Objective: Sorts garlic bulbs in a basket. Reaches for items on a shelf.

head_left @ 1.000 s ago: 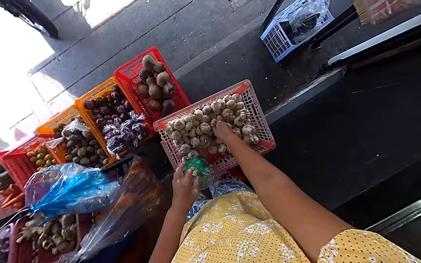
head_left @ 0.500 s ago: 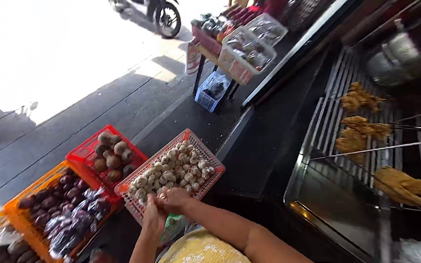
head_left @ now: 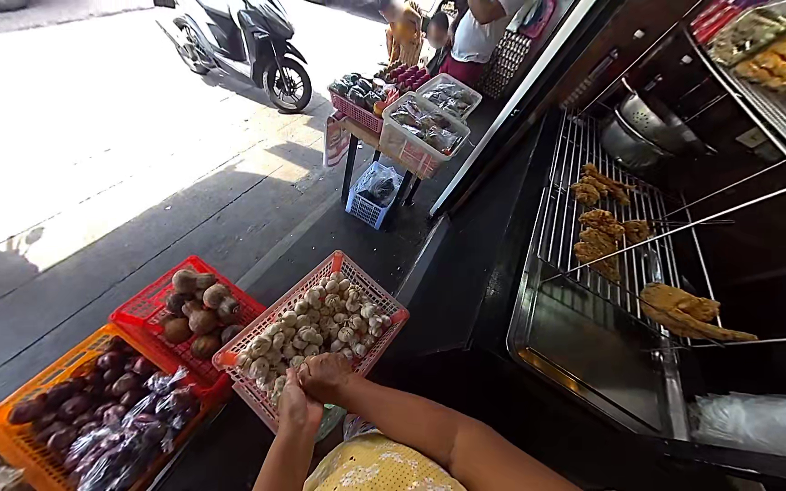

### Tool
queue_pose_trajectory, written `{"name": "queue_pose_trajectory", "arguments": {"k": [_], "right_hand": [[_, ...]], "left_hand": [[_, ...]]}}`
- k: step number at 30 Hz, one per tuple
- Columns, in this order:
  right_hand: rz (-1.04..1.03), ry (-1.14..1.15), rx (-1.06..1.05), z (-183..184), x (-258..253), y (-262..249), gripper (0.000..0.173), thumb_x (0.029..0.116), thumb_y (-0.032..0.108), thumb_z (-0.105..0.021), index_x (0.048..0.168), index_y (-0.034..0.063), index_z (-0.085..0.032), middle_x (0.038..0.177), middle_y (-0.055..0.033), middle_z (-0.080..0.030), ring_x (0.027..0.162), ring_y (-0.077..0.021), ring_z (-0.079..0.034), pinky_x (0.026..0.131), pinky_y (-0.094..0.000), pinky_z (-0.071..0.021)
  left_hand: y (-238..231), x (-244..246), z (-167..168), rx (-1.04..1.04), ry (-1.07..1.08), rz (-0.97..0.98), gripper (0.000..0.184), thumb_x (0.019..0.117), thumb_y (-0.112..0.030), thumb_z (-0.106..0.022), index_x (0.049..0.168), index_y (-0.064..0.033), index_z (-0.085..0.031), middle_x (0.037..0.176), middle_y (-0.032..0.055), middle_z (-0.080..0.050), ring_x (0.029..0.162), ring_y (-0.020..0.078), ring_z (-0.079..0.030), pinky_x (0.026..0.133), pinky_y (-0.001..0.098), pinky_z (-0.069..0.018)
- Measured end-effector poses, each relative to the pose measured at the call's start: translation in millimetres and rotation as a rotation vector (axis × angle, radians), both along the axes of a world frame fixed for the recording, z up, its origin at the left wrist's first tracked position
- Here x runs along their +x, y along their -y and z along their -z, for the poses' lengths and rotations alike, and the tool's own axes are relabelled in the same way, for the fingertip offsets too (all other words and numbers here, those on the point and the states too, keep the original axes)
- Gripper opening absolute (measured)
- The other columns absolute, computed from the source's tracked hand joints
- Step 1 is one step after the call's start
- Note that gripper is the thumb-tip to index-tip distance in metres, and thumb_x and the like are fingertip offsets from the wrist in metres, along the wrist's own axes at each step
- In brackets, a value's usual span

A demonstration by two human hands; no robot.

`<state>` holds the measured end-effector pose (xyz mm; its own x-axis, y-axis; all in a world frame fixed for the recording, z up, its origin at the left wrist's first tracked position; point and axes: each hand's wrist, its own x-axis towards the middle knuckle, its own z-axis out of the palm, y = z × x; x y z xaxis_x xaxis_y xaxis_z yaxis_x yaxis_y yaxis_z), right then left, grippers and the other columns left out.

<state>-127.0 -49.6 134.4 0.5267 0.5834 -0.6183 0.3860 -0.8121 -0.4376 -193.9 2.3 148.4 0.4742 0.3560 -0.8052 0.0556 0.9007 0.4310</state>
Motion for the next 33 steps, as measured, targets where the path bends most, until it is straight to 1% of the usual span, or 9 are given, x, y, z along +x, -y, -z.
{"name": "queue_pose_trajectory", "arguments": {"k": [4, 7, 14, 17, 19, 23, 29, 31, 33], "right_hand": [[-0.038, 0.069, -0.017, -13.2, -6.3, -0.8, 0.049, 0.1074, 0.034, -0.029, 0.124, 0.002, -0.061, 0.118, -0.0213, -0.07, 0.118, -0.0374, -0.066, 0.097, -0.0591, -0.0498], [-0.065, 0.086, -0.001, -18.6, -5.4, -2.4, 0.047, 0.1065, 0.034, -0.03, 0.125, 0.0032, -0.061, 0.115, -0.0204, -0.071, 0.116, -0.0366, -0.067, 0.097, -0.0587, -0.0499], [-0.088, 0.181, 0.14, -18.9, -4.6, 2.8, 0.046, 0.1032, 0.041, -0.041, 0.124, 0.007, -0.063, 0.11, -0.0183, -0.072, 0.109, -0.0355, -0.069, 0.091, -0.0596, -0.0523], [-0.004, 0.141, 0.163, -20.7, -6.2, 2.7, 0.054, 0.1063, 0.05, -0.039, 0.132, 0.0069, -0.061, 0.115, -0.0188, -0.071, 0.113, -0.0356, -0.068, 0.097, -0.0577, -0.0509], [0.05, 0.102, 0.161, -22.6, -7.0, 2.5, 0.062, 0.1072, 0.055, -0.034, 0.14, 0.0071, -0.056, 0.119, -0.0185, -0.07, 0.116, -0.0354, -0.067, 0.099, -0.0574, -0.0505], [0.096, 0.111, 0.104, -29.2, -7.0, 0.0, 0.053, 0.1109, 0.036, -0.024, 0.147, 0.0052, -0.049, 0.123, -0.0207, -0.069, 0.119, -0.0361, -0.066, 0.099, -0.056, -0.0507], [0.232, 0.095, 0.229, -33.4, -1.6, 2.8, 0.041, 0.108, 0.021, -0.033, 0.141, 0.0016, -0.047, 0.12, -0.0212, -0.068, 0.113, -0.0346, -0.068, 0.096, -0.0512, -0.054], [0.279, 0.107, 0.328, -26.7, -3.3, 5.4, 0.04, 0.1076, 0.02, -0.034, 0.14, 0.0017, -0.051, 0.121, -0.0206, -0.068, 0.113, -0.033, -0.069, 0.097, -0.0497, -0.0538], [0.307, 0.141, 0.399, -19.7, -7.1, 6.3, 0.044, 0.1095, 0.024, -0.031, 0.131, -0.0015, -0.06, 0.126, -0.0206, -0.067, 0.118, -0.0305, -0.066, 0.103, -0.0468, -0.051]], "left_hand": [[-3.0, -2.7, -4.9, -0.018, 0.005, 0.019, 0.045, 0.1132, -0.034, -0.028, 0.138, -0.0021, -0.049, 0.124, 0.0147, -0.062, 0.112, 0.0227, -0.062, 0.096, 0.0445, -0.0527], [-7.1, -1.1, -6.0, -0.045, 0.007, 0.019, 0.048, 0.1127, -0.04, -0.025, 0.132, -0.0041, -0.051, 0.115, 0.014, -0.064, 0.104, 0.0231, -0.064, 0.09, 0.0455, -0.0548], [-13.4, 1.3, -10.8, -0.108, -0.008, -0.017, 0.059, 0.1099, -0.052, -0.024, 0.132, -0.0059, -0.053, 0.116, 0.0153, -0.064, 0.103, 0.0257, -0.064, 0.087, 0.0488, -0.0539], [-11.7, 5.5, -10.3, -0.096, -0.001, -0.095, 0.047, 0.1103, -0.05, -0.029, 0.102, -0.0092, -0.052, 0.086, 0.0096, -0.058, 0.078, 0.0213, -0.061, 0.071, 0.0425, -0.0536], [-6.6, 7.4, -10.2, -0.067, 0.033, -0.114, 0.048, 0.1104, -0.049, -0.028, 0.094, -0.0111, -0.052, 0.076, 0.0066, -0.057, 0.069, 0.0189, -0.059, 0.064, 0.0391, -0.0528], [1.9, 5.2, -12.6, -0.028, 0.099, -0.033, 0.045, 0.1127, -0.038, -0.029, 0.135, -0.0075, -0.053, 0.118, 0.0112, -0.064, 0.106, 0.0203, -0.063, 0.091, 0.0415, -0.0525], [6.7, 9.3, -13.5, -0.009, 0.076, -0.027, 0.031, 0.11, -0.027, -0.037, 0.12, -0.0039, -0.055, 0.103, 0.0128, -0.062, 0.092, 0.0216, -0.063, 0.082, 0.0404, -0.0538], [7.6, 11.2, -14.0, 0.027, 0.083, -0.02, 0.028, 0.1096, -0.026, -0.037, 0.114, -0.005, -0.055, 0.096, 0.011, -0.061, 0.086, 0.0202, -0.062, 0.078, 0.0386, -0.0538], [7.1, 10.7, -15.5, 0.06, 0.106, -0.007, 0.029, 0.1097, -0.026, -0.038, 0.118, -0.0038, -0.055, 0.1, 0.0126, -0.062, 0.09, 0.0212, -0.063, 0.081, 0.0397, -0.0535]]}}
